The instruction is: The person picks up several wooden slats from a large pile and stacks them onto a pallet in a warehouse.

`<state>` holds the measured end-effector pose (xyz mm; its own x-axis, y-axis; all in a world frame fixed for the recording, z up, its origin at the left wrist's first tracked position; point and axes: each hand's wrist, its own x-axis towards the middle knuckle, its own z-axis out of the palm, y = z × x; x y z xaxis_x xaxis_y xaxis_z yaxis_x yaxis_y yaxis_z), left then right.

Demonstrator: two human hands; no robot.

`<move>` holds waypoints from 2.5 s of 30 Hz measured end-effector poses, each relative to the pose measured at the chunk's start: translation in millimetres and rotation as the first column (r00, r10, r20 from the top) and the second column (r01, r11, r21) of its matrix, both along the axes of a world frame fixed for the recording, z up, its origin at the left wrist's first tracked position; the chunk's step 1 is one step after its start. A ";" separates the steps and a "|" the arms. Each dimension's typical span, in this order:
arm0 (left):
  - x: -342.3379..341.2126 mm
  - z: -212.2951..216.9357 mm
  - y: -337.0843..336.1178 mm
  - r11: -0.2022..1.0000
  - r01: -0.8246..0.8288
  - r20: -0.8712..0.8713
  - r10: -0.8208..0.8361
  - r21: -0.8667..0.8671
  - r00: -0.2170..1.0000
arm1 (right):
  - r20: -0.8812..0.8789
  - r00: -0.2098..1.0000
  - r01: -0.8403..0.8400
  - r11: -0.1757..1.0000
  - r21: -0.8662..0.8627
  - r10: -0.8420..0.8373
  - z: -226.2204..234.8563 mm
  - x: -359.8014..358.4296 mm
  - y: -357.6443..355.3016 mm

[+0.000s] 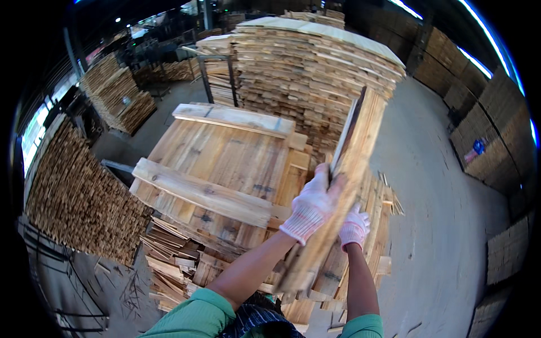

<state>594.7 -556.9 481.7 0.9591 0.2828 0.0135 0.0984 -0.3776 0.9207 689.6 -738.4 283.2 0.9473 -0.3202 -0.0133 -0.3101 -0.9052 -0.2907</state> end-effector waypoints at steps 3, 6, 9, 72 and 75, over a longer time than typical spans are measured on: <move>9.3 45.4 58.4 0.970 0.117 0.168 -0.082 -0.214 0.982 | 0.002 1.000 0.025 0.998 -0.062 -0.025 7.1 -1.4 11.1; 17.6 48.6 171.5 0.881 0.188 0.331 -0.038 -0.435 0.943 | -0.102 0.988 -0.134 0.978 -0.161 0.119 43.9 -21.7 49.5; 46.5 23.0 328.3 0.923 0.206 0.374 -0.074 -0.326 0.924 | -0.049 0.977 -0.207 0.978 0.026 0.208 48.4 -12.7 29.0; -54.1 -31.9 161.8 0.745 0.611 0.374 -0.665 0.267 0.646 | -0.188 0.982 -0.044 0.993 -0.113 0.022 50.8 -102.9 41.1; -61.4 -56.3 37.4 0.618 0.743 0.000 -0.769 0.258 0.639 | -0.249 0.937 -0.229 0.969 0.091 0.244 64.6 -86.3 -8.2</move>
<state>533.2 -519.5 425.4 0.8206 -0.5650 0.0861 -0.4003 -0.4606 0.7922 603.3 -746.6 347.7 0.9574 -0.0784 -0.2778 -0.1602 -0.9448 -0.2856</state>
